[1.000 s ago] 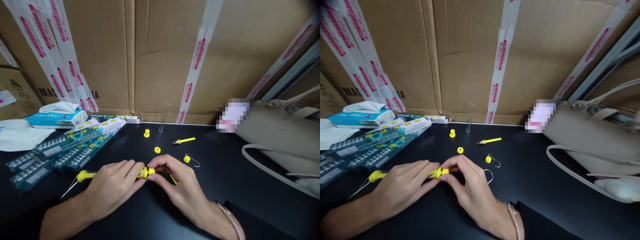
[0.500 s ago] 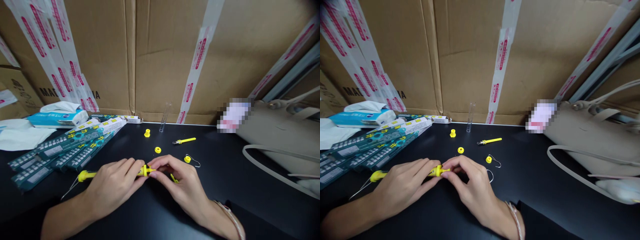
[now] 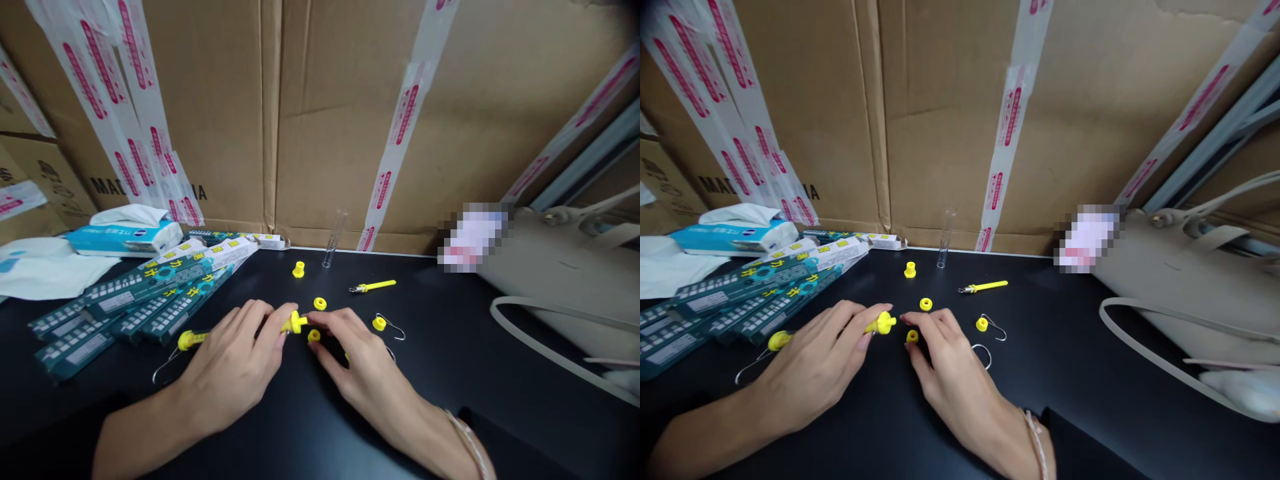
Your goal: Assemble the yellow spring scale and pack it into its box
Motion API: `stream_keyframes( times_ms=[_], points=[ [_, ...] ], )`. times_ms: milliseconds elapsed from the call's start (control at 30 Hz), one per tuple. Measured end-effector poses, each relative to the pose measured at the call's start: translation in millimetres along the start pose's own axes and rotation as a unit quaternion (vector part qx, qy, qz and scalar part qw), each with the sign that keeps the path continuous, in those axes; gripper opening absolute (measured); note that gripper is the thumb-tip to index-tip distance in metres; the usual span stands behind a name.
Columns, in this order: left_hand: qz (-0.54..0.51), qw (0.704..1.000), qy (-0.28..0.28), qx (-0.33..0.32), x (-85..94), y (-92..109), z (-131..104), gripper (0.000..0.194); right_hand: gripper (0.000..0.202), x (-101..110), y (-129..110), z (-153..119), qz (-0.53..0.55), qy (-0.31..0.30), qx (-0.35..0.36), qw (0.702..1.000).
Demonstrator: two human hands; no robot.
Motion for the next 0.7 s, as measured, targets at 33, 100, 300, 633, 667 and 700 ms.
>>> stream_keyframes(
  times_ms=[33,100,300,633,667,700],
  points=[
    [0.002,1.000,0.002,0.004,-0.6,-0.1,0.4,0.034,0.032,1.9,-2.2,0.1,-0.002,0.014,0.009,1.000],
    [0.006,1.000,0.012,0.006,-1.0,0.3,0.5,0.034,0.024,5.4,-8.0,0.5,0.000,0.036,0.032,0.999],
    [0.000,1.000,0.028,-0.008,0.8,2.9,0.8,0.034,0.019,4.3,-26.3,5.1,0.054,0.030,0.058,0.996],
    [0.010,0.999,0.038,0.007,-1.5,1.8,0.4,0.029,0.007,2.0,-24.4,8.9,0.118,0.045,-0.015,0.992],
    [0.026,0.999,0.030,0.009,-2.7,1.7,0.2,0.029,0.009,0.5,-23.9,8.6,0.122,0.040,-0.015,0.992],
    [0.042,0.999,0.023,0.010,-3.8,1.8,0.1,0.028,0.011,-1.1,-23.6,8.2,0.125,0.033,-0.016,0.992]
  ],
)
Point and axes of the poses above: each hand's wrist, its own z-axis towards the middle knuckle, its own x-axis out of the back of the hand, y = z × x, the point moved 4 cm from there along z, towards the middle knuckle, and after that the axes turned 9 degrees about -y, right-handed, at the moved point
